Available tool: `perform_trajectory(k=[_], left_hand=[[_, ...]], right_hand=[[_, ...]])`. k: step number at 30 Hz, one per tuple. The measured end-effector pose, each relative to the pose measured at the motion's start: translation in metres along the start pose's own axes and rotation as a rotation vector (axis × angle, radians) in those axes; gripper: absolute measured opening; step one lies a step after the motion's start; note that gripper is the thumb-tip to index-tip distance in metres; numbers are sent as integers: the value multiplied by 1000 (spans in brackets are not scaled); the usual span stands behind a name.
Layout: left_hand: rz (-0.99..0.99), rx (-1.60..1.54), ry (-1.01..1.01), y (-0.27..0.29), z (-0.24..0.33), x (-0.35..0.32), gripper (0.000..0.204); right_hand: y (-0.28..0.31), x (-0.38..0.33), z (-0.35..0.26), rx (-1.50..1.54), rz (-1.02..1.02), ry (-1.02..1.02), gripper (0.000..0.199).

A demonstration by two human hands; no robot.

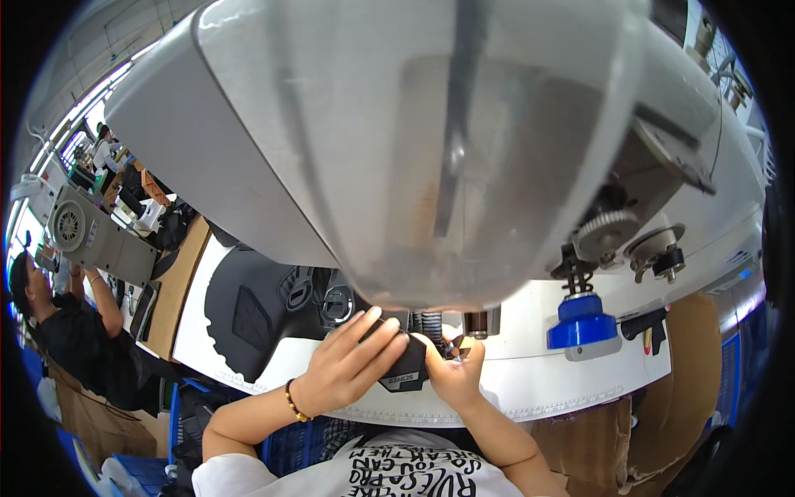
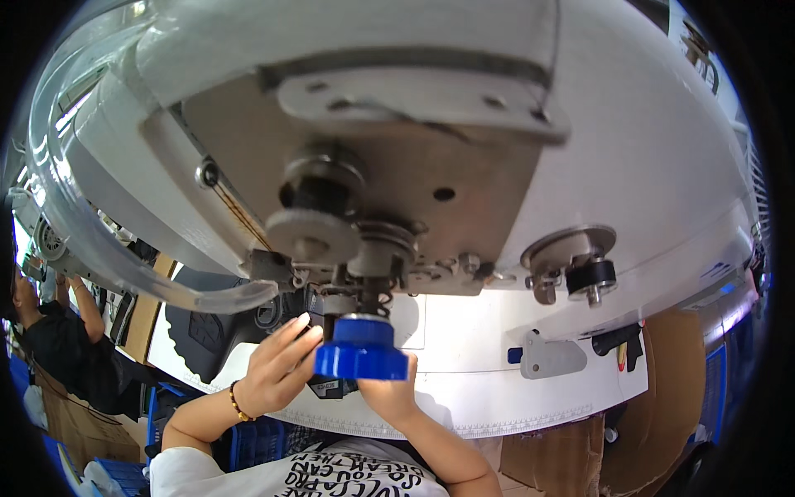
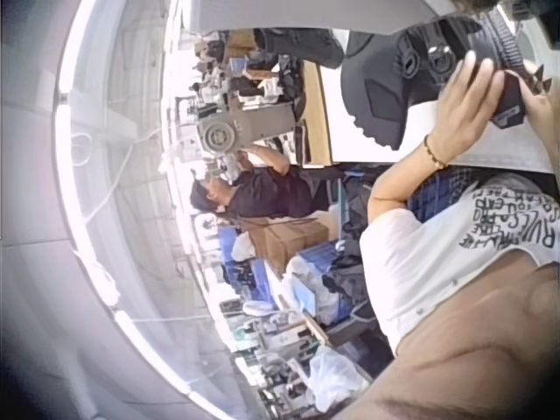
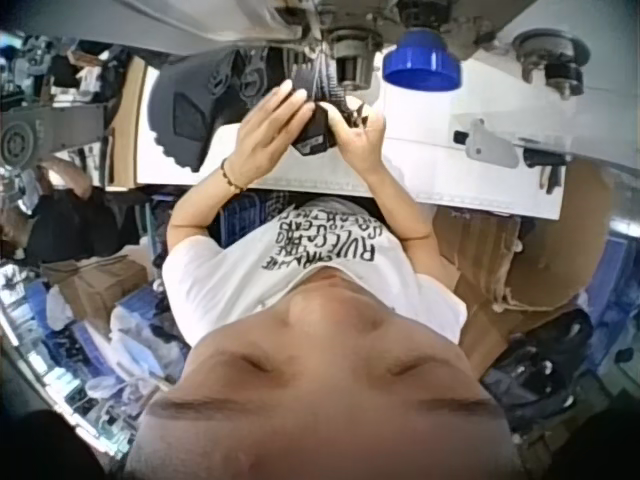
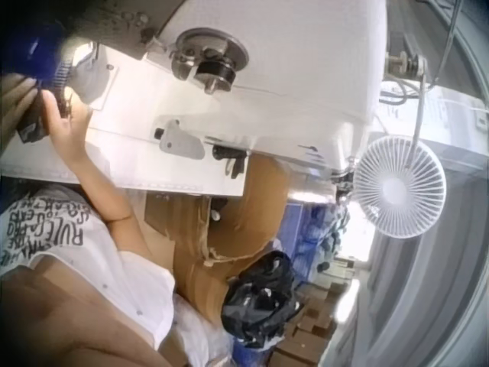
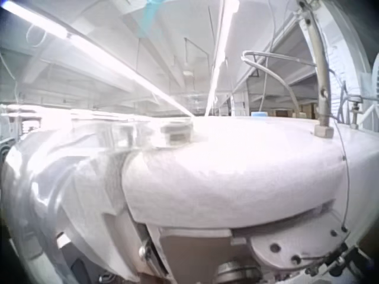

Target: The person stitches a black boot upper with thread using an industrial sewing machine.

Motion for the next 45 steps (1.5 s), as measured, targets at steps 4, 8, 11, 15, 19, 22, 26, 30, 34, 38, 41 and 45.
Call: perform_trajectory(k=[4,8,11,15,19,22,26,30,34,38,41,45], left_hand=[[-107,13,-74,1,6,4,34],[-152,41,-62,2,11,9,35],[-187,47,-53,5,14,10,36],[-211,105,-75,8,15,11,36],[-171,181,-115,6,15,12,37],[-121,151,-103,4,11,9,37],[-37,-13,-24,9,6,11,36],[-54,-23,-42,19,7,11,38],[-74,22,-59,16,9,13,37],[-121,13,-91,17,5,13,38],[-131,9,-105,17,-1,15,39],[-141,-7,-111,15,-8,20,39]], right_hand=[[-3,-8,0,161,-10,-16,9],[8,-12,2,123,-94,-29,7],[11,-13,1,132,-169,-74,6],[16,-8,-2,334,-261,-279,8],[13,-1,-7,371,-273,-156,11],[2,5,-24,100,-101,-30,34],[4,0,-26,56,-147,-151,28],[-6,-6,-34,310,-42,-364,32],[-3,-12,-17,363,38,-384,28],[-1,-10,-17,294,-47,-319,27],[-2,-7,-11,271,-40,-296,23],[-3,-2,-8,311,-7,-282,17]])
Point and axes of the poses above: each hand's wrist, its own x-axis towards the middle knuckle, its own y-axis out of the back of the hand, z = x × y, the point moved 2 cm from there along x, towards the middle knuckle, and after that the axes turned 7 degrees about x, right-handed, at the moved point
